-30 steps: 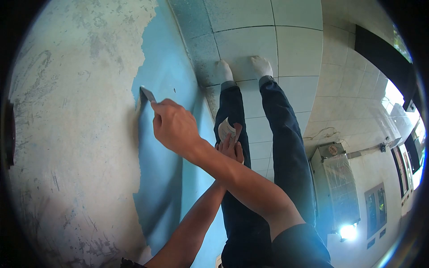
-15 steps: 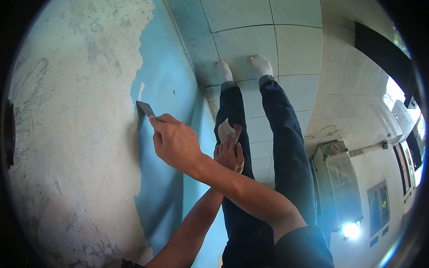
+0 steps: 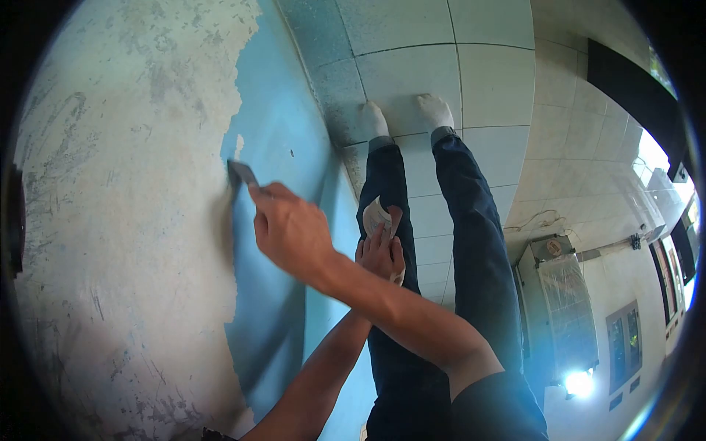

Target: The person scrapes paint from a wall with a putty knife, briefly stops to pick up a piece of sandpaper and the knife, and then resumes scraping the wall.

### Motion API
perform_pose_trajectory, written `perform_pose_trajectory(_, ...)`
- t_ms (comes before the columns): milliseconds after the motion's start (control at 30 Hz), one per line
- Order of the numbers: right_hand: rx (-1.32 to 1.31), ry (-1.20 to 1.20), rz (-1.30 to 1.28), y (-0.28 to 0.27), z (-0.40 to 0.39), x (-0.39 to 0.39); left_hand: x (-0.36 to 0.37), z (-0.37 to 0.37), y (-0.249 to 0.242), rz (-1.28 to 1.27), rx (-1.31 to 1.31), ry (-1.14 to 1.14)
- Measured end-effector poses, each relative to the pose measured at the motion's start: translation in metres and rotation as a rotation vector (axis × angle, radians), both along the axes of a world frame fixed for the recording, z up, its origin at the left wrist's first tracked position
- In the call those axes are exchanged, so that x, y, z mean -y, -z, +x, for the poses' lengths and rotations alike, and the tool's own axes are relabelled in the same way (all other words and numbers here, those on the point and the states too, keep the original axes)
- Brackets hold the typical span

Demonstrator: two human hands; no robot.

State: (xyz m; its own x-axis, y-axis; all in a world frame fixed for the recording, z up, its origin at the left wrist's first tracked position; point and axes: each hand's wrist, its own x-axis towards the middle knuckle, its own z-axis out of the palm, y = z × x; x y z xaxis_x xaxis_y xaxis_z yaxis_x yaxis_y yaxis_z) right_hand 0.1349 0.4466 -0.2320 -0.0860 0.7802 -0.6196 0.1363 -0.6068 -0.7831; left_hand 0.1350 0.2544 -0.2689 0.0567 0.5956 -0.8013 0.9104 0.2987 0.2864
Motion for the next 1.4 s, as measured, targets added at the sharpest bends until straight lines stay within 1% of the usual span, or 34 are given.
perform_pose_trajectory(67,0.045,0.022,-0.002,0.02,-0.006,-0.01,0.01,0.001,0.002,0.123,0.004,0.001)
perform_pose_trajectory(100,0.02,0.014,-0.006,0.017,-0.005,-0.011,0.009,0.0,0.003,0.076,0.001,0.006)
perform_pose_trajectory(167,-0.034,-0.003,-0.019,-0.001,0.001,-0.008,0.004,-0.002,0.004,-0.025,-0.007,0.016)
perform_pose_trajectory(200,-0.058,0.016,0.004,-0.015,0.003,0.002,0.004,-0.002,0.002,-0.001,-0.005,0.007)
perform_pose_trajectory(300,-0.078,-0.007,-0.032,-0.042,0.006,0.02,0.003,0.0,0.001,0.057,-0.005,-0.012)
perform_pose_trajectory(467,0.008,-0.034,-0.01,-0.007,0.0,-0.001,0.002,-0.001,0.0,0.074,-0.023,0.028)
perform_pose_trajectory(567,-0.06,-0.028,-0.023,-0.024,0.006,0.009,0.008,-0.002,0.005,0.046,-0.009,0.003)
perform_pose_trajectory(667,-0.043,0.024,0.013,-0.038,0.002,0.024,0.006,-0.003,0.001,0.035,-0.001,0.015)
perform_pose_trajectory(767,0.026,0.052,0.053,-0.009,-0.007,0.011,0.009,-0.006,0.004,0.057,0.003,0.106)
perform_pose_trajectory(800,0.028,0.075,0.056,-0.001,-0.009,0.003,0.009,-0.006,0.003,0.048,-0.009,0.102)
perform_pose_trajectory(900,-0.022,-0.002,0.01,-0.022,0.002,0.003,0.006,-0.006,0.004,0.043,-0.017,0.07)
perform_pose_trajectory(933,-0.033,0.014,0.056,-0.034,0.004,0.013,0.004,-0.005,0.002,0.044,-0.005,0.038)
perform_pose_trajectory(1033,-0.078,-0.061,-0.007,-0.057,0.008,0.031,0.006,-0.005,0.002,0.062,0.017,-0.005)
perform_pose_trajectory(1167,0.037,-0.084,0.017,-0.024,-0.003,0.015,0.005,-0.004,0.004,0.103,-0.013,0.014)
perform_pose_trajectory(1200,0.017,-0.038,0.019,-0.013,-0.005,0.008,0.005,-0.003,0.003,0.118,-0.023,0.022)
perform_pose_trajectory(1400,-0.074,-0.036,0.002,-0.041,0.006,0.02,0.002,-0.003,0.003,0.13,0.013,0.007)
